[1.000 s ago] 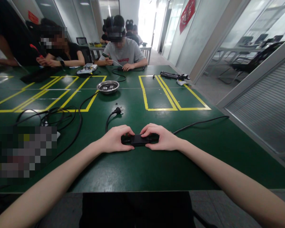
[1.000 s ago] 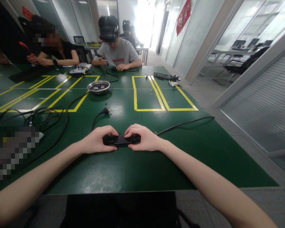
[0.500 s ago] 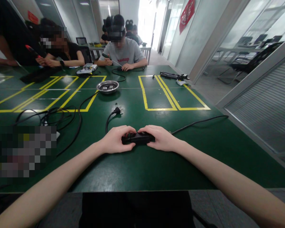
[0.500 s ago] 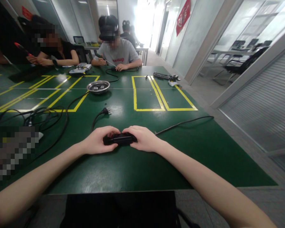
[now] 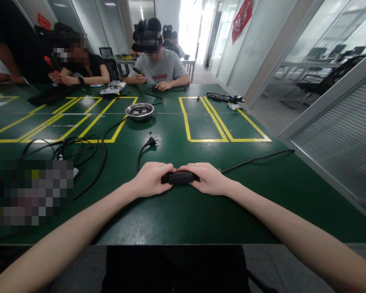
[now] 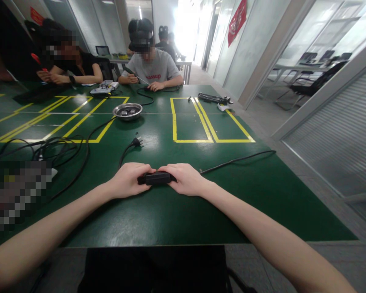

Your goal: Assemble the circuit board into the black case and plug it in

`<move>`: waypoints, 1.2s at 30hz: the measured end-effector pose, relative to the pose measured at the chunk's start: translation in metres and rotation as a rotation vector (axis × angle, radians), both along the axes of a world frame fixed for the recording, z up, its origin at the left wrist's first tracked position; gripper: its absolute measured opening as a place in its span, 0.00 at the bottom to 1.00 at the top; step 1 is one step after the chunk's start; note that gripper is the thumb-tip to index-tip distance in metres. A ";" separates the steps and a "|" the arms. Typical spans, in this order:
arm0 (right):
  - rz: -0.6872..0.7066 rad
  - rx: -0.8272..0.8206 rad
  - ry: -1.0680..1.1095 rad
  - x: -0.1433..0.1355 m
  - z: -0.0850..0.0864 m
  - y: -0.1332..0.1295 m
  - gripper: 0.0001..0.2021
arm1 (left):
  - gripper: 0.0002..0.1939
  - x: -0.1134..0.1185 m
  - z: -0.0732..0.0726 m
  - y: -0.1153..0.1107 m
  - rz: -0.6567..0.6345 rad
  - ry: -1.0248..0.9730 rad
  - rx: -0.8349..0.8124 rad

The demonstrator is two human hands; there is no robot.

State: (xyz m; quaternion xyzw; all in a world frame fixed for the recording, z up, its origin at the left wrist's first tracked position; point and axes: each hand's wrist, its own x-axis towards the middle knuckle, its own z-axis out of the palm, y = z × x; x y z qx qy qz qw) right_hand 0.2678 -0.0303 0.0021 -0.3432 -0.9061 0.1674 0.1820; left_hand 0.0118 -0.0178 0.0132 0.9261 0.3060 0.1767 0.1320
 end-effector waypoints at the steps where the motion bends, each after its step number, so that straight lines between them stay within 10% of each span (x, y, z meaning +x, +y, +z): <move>1: 0.002 -0.005 0.000 0.000 0.000 0.000 0.18 | 0.08 0.000 0.000 0.000 -0.002 0.004 0.007; 36: 0.053 0.122 -0.168 0.000 0.011 -0.003 0.16 | 0.19 0.007 -0.003 -0.006 -0.033 0.084 0.095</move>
